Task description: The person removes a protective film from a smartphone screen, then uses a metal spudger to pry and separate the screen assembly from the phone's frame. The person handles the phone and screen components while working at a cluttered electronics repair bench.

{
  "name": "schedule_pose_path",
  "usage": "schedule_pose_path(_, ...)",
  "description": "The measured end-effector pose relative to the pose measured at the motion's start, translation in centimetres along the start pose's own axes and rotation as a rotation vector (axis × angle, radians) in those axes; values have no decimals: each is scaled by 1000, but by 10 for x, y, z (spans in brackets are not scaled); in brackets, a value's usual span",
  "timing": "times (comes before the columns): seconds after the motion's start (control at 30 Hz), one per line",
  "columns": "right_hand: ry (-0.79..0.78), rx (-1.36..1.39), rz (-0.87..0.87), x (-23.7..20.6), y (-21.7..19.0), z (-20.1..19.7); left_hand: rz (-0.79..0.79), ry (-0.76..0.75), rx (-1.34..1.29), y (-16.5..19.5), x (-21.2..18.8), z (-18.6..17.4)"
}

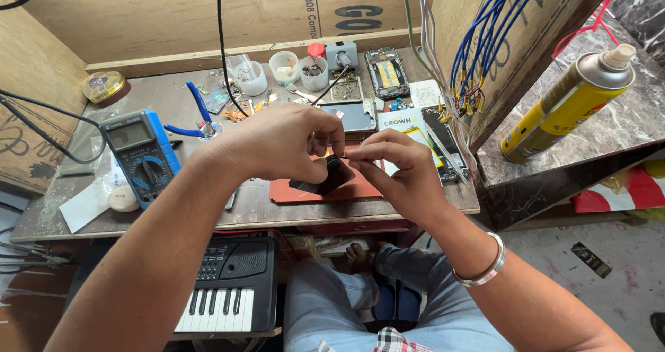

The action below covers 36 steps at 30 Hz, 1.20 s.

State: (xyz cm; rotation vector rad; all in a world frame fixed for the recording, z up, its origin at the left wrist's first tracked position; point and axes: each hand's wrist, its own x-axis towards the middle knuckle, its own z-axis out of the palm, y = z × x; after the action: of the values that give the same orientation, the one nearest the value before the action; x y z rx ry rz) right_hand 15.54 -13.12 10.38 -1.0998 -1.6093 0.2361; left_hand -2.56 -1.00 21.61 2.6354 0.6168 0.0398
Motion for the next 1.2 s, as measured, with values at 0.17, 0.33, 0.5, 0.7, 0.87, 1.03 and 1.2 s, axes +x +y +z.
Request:
schedule_pose_path(0.17,2,-48,-53,0,-1,0,10,0,-2,0,1,0)
schedule_pose_path(0.33,12,-59,-32,-1,0,-1,0,-9,-7,1,1,-1)
schedule_pose_path(0.5,-12,-91,-63,1,-2,-2,-11,-17,-12,-1,1,0)
schedule_pose_path(0.7,-53,-182,-74,10,-12,-7,-46,12,-86,-7,5,5)
schedule_pose_path(0.87,-166,-56,117,36,-9,-18,-19,53,-174,-10,12,7)
schedule_pose_path(1.03,-243,-61,88,46,-13,-23,-93,21,-243,-11,13,11)
schedule_pose_path(1.2,-264,-130,-7,50,-21,-24,-59,-2,-350,-16,20,18)
